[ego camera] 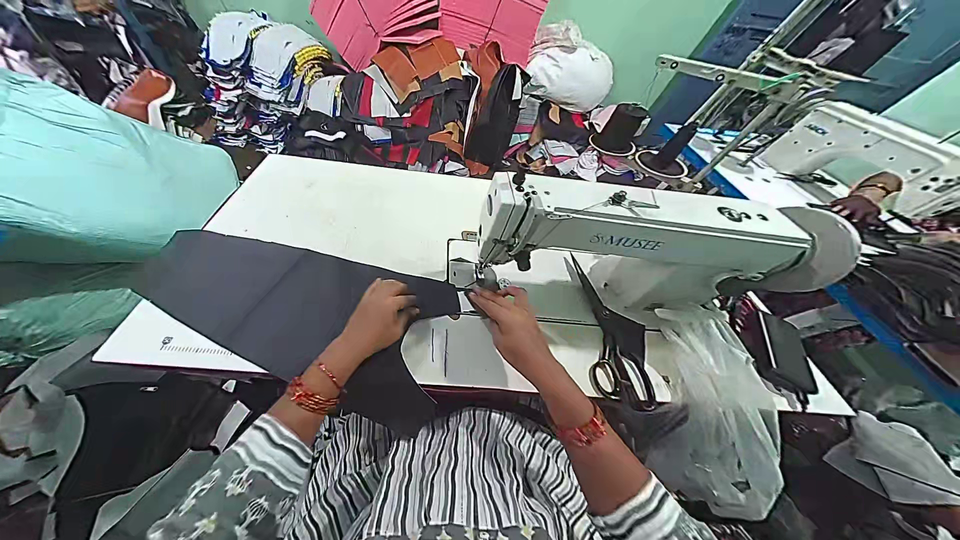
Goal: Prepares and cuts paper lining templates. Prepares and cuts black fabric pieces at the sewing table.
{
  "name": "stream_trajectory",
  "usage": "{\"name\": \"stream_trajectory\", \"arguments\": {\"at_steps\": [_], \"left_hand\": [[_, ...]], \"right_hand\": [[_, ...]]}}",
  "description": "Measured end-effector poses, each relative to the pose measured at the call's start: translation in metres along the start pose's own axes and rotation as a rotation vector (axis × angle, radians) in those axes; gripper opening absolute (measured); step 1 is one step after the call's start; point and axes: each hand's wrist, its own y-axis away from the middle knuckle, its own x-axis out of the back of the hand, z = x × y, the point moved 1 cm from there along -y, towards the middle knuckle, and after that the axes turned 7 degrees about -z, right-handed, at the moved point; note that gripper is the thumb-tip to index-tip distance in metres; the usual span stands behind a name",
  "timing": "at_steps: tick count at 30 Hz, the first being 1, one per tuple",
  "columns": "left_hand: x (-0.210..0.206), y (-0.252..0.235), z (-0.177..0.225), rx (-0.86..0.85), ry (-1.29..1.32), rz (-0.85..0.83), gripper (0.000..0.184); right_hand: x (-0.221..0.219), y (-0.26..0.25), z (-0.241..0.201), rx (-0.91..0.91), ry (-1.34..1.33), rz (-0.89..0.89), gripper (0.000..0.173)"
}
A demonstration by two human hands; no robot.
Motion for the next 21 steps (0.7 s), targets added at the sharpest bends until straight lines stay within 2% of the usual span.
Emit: {"name": "stream_trajectory", "arguments": {"at_steps": [3, 5, 8, 14, 19, 21], "left_hand": [[-0.019, -0.033, 0.019, -0.006, 0.095, -0.134, 0.037], [-0.028, -0.041, 0.024, 0.048, 0.126, -0.129, 0.038], [-0.031, -0.039, 0.026, 0.092, 0.138, -0.105, 0.037], [-0.027, -0.04, 0.03, 0.138, 0.117, -0.194, 0.039], [-0.031, -0.05, 0.027, 0.153, 0.095, -0.158, 0.04], [-0.027, -0.069, 0.027, 0.229, 0.055, -0.202, 0.042]], "right_hand": [[-0.019, -0.03, -0.006, -0.092, 0.055, -0.203, 0.049], [-0.027, -0.043, -0.01, -0.177, 0.119, -0.379, 0.055], [-0.033, -0.043, -0.012, -0.205, 0.155, -0.444, 0.058], [-0.022, -0.003, -0.022, -0.103, 0.162, -0.405, 0.048], [0.009, 0.038, -0.019, -0.094, -0.024, -0.12, 0.044], [0.022, 0.047, -0.013, -0.131, -0.071, -0.033, 0.048]]}}
